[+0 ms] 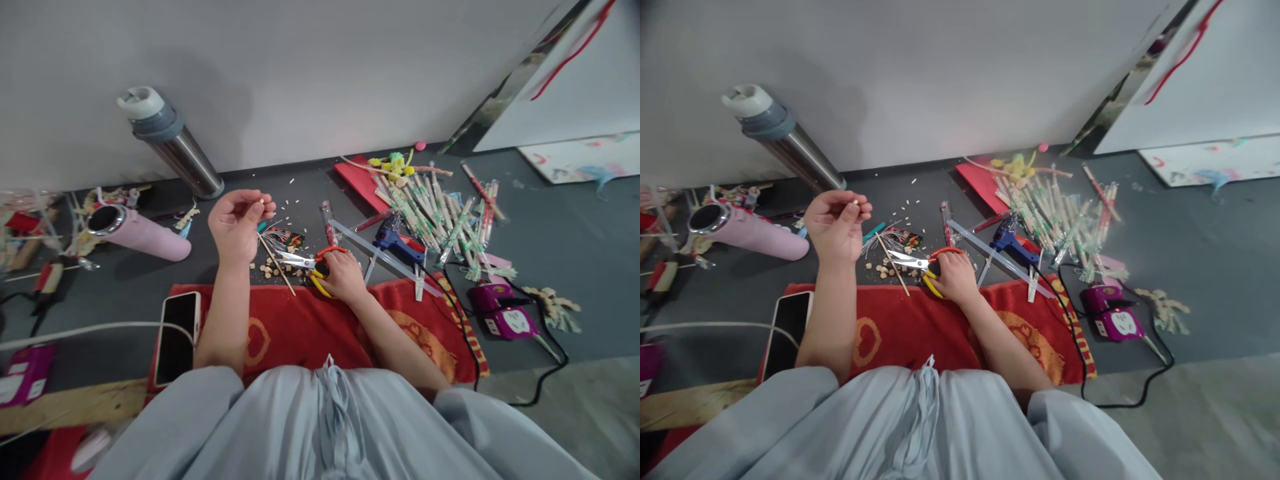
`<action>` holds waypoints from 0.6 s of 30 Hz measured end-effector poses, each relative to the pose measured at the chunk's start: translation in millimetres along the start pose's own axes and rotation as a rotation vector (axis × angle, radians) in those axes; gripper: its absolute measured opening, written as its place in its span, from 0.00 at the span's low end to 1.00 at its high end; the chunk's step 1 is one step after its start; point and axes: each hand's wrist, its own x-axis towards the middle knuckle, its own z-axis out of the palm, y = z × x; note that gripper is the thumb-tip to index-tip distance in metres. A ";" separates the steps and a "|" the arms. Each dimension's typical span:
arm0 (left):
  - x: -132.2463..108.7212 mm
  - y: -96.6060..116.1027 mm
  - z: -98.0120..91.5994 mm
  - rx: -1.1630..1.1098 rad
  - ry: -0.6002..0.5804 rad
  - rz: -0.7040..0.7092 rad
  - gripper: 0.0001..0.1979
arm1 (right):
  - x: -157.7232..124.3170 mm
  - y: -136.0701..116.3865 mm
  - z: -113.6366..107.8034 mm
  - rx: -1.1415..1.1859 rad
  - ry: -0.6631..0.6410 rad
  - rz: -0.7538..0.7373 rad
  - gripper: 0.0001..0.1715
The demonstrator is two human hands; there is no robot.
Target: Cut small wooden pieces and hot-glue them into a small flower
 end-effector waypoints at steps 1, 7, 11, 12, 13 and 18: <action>-2.0 1.0 0.9 -0.007 -0.001 0.011 0.13 | 0.0 0.2 0.1 0.000 0.000 -0.002 0.28; -10.5 7.9 5.3 0.024 0.014 0.022 0.15 | 0.5 0.4 1.1 0.002 -0.001 -0.005 0.27; -12.1 10.8 6.6 0.072 0.030 0.012 0.16 | 0.4 0.0 1.8 0.008 -0.007 0.003 0.27; -12.3 11.0 6.7 0.070 0.030 0.016 0.16 | 0.4 -0.1 2.0 0.008 -0.008 0.002 0.27; -12.4 10.9 6.8 0.062 0.028 0.022 0.16 | 0.4 -0.1 2.1 0.006 -0.008 0.002 0.27; -13.3 8.4 5.9 0.007 0.022 0.048 0.14 | 0.8 -0.2 1.9 -0.010 -0.010 0.003 0.28</action>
